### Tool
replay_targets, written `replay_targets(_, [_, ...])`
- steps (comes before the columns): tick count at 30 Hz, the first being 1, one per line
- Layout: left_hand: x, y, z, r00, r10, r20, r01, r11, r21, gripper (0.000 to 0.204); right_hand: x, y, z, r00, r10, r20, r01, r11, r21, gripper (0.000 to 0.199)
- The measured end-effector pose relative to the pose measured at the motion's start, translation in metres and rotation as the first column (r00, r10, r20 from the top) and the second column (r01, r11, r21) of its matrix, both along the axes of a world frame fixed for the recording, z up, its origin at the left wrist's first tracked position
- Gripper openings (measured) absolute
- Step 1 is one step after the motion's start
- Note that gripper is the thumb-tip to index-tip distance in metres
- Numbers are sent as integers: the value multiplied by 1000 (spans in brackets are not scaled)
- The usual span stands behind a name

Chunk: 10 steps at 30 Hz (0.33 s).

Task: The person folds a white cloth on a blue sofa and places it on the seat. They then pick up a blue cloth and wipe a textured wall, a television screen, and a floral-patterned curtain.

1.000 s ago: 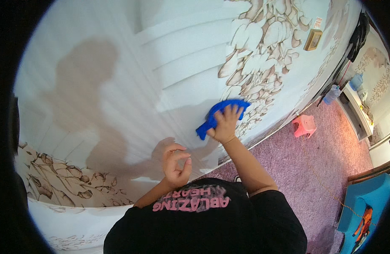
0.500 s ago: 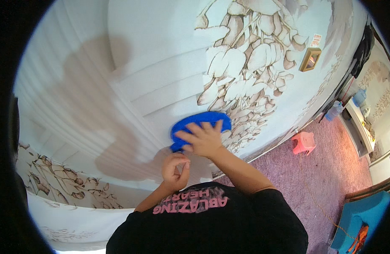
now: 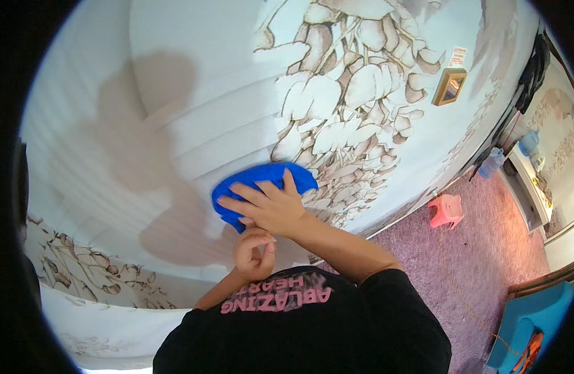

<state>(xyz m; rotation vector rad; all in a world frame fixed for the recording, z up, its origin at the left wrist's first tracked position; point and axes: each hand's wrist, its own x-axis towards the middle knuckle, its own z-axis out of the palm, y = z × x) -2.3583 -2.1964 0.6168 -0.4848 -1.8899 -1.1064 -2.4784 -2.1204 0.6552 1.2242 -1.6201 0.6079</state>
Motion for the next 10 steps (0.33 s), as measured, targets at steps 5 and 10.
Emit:
replay_targets(5, [-17,14,0,998,19,63,-18,999,-27,21,-30,32,-33,999,-38,-3,37,999,-28,56])
replay_targets(10, [-34,37,7,992,-74,105,79,996,-49,21,-52,49,72,997,-51,64,60,989,-137,61])
